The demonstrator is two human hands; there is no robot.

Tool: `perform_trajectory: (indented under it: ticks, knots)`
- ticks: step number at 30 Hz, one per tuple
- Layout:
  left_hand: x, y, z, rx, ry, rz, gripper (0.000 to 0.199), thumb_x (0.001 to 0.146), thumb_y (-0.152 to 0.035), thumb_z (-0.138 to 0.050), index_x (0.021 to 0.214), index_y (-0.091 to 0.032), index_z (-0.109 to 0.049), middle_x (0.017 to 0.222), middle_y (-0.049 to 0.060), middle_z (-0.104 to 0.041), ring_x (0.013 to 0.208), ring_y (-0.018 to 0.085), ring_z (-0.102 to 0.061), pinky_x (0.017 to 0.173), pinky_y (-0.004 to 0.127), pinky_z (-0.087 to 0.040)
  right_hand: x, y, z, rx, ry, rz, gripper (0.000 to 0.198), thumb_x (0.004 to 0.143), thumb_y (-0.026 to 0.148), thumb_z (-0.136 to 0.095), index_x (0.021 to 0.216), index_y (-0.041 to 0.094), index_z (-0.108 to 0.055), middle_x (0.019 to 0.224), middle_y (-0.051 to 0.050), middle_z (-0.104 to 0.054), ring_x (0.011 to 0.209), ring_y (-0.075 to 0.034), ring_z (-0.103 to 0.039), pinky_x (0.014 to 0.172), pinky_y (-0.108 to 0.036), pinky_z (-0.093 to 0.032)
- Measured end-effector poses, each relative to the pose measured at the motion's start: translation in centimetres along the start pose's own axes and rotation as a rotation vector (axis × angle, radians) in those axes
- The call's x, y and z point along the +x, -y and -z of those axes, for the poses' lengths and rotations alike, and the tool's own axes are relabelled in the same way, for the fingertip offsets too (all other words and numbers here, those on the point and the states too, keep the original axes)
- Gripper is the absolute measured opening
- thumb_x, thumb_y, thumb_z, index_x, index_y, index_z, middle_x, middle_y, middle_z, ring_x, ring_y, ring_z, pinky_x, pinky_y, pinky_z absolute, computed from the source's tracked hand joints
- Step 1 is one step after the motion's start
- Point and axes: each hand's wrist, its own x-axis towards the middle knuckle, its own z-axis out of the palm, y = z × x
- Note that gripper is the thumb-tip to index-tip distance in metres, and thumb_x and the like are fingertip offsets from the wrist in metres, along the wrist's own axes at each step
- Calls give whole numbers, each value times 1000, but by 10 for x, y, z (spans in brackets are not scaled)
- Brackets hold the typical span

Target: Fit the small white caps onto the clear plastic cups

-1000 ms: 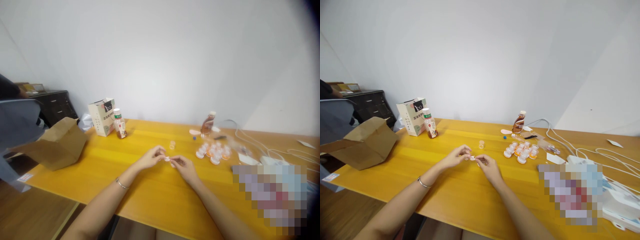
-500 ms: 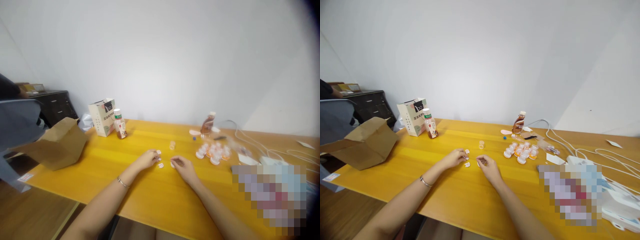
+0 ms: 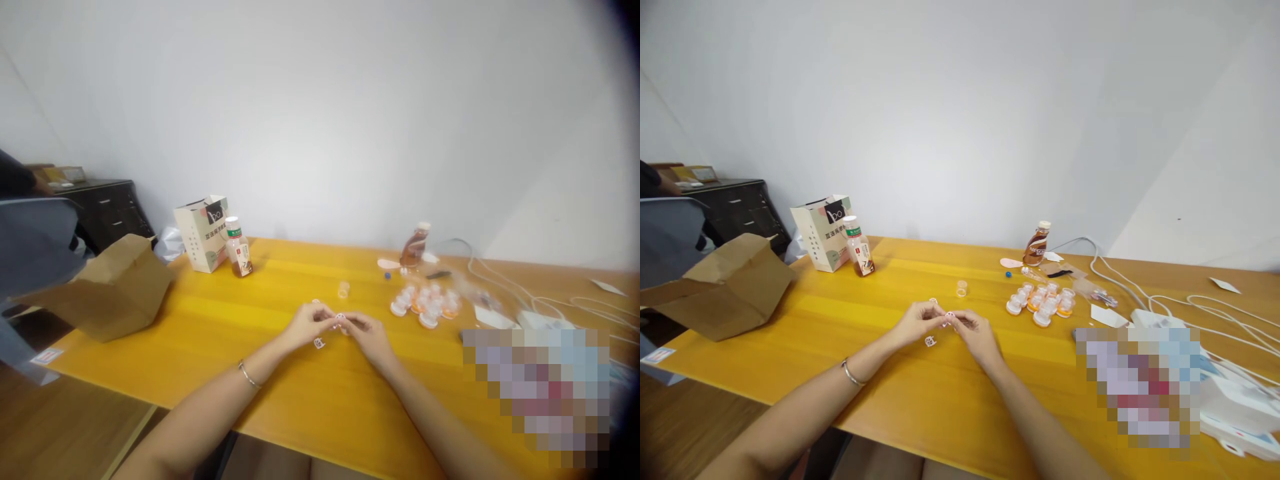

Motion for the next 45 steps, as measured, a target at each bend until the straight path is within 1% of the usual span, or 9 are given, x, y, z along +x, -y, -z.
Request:
perform_trajectory:
  ticks: [4, 7, 10, 14, 18, 22, 29, 33, 45]
  knots:
    - [-4, -10, 15, 143, 83, -47, 33, 73, -42, -55, 87, -12, -62, 82, 7, -63, 76, 14, -57, 72, 26, -44, 3, -4, 3, 125, -52, -78, 26, 64, 42, -63, 73, 18, -64, 66, -1, -66, 60, -14, -57, 62, -28, -47]
    - [-9, -19, 35, 359, 260, -123, 44, 61, -38, -68, 99, -18, -59, 93, 5, -58, 84, 16, -54, 75, 26, -43, 5, -7, 4, 297, -105, -148, 27, 63, 42, -65, 74, 18, -61, 70, -3, -66, 59, -13, -58, 59, -27, -47]
    - [-14, -22, 46, 468, 440, -154, 56, 60, -35, -70, 111, -24, -51, 102, 4, -49, 82, 14, -52, 75, 26, -42, 6, -9, 4, 384, -94, -189, 28, 60, 40, -68, 75, 17, -60, 72, -3, -66, 60, -13, -59, 61, -26, -47]
    - [-15, -15, 41, 539, 590, -140, 39, 67, -22, -64, 104, -22, -54, 97, 4, -47, 75, 11, -51, 71, 23, -42, 6, -11, 3, 424, -95, -201, 31, 56, 35, -73, 78, 18, -61, 67, -1, -65, 59, -11, -58, 63, -26, -47]
    - [-13, -10, 33, 615, 516, -197, 16, 74, -18, -55, 89, -16, -60, 86, 4, -53, 73, 11, -52, 71, 22, -41, 6, -11, 2, 425, -89, -200, 34, 53, 33, -74, 82, 18, -64, 69, 0, -65, 60, -11, -57, 62, -25, -45]
    - [-12, -15, 29, 591, 370, -260, 15, 78, -20, -49, 81, -14, -62, 80, 5, -59, 73, 12, -53, 72, 22, -40, 6, -10, 1, 376, -74, -197, 32, 52, 31, -74, 79, 18, -65, 69, 0, -65, 58, -10, -55, 61, -25, -43]
    - [-8, -21, 20, 40, 54, -101, 25, 75, -32, -55, 88, -11, -59, 84, 7, -64, 74, 13, -59, 70, 23, -45, 0, -2, -1, 282, 22, -191, 23, 56, 36, -71, 70, 17, -67, 66, -2, -66, 60, -11, -55, 65, -25, -43]
    - [-7, -20, 19, -68, 52, -70, 21, 73, -27, -58, 85, -11, -59, 83, 7, -64, 75, 13, -60, 73, 25, -46, -3, 1, -6, 290, 61, -184, 25, 58, 38, -70, 74, 19, -68, 71, -2, -67, 66, -13, -57, 70, -27, -43]
    - [-5, -17, 19, 128, -57, -125, 17, 72, -27, -58, 80, -13, -62, 76, 5, -63, 67, 12, -57, 63, 21, -45, -6, 5, -8, 242, 85, -167, 21, 60, 37, -67, 71, 19, -68, 69, 0, -65, 66, -13, -55, 72, -28, -43]
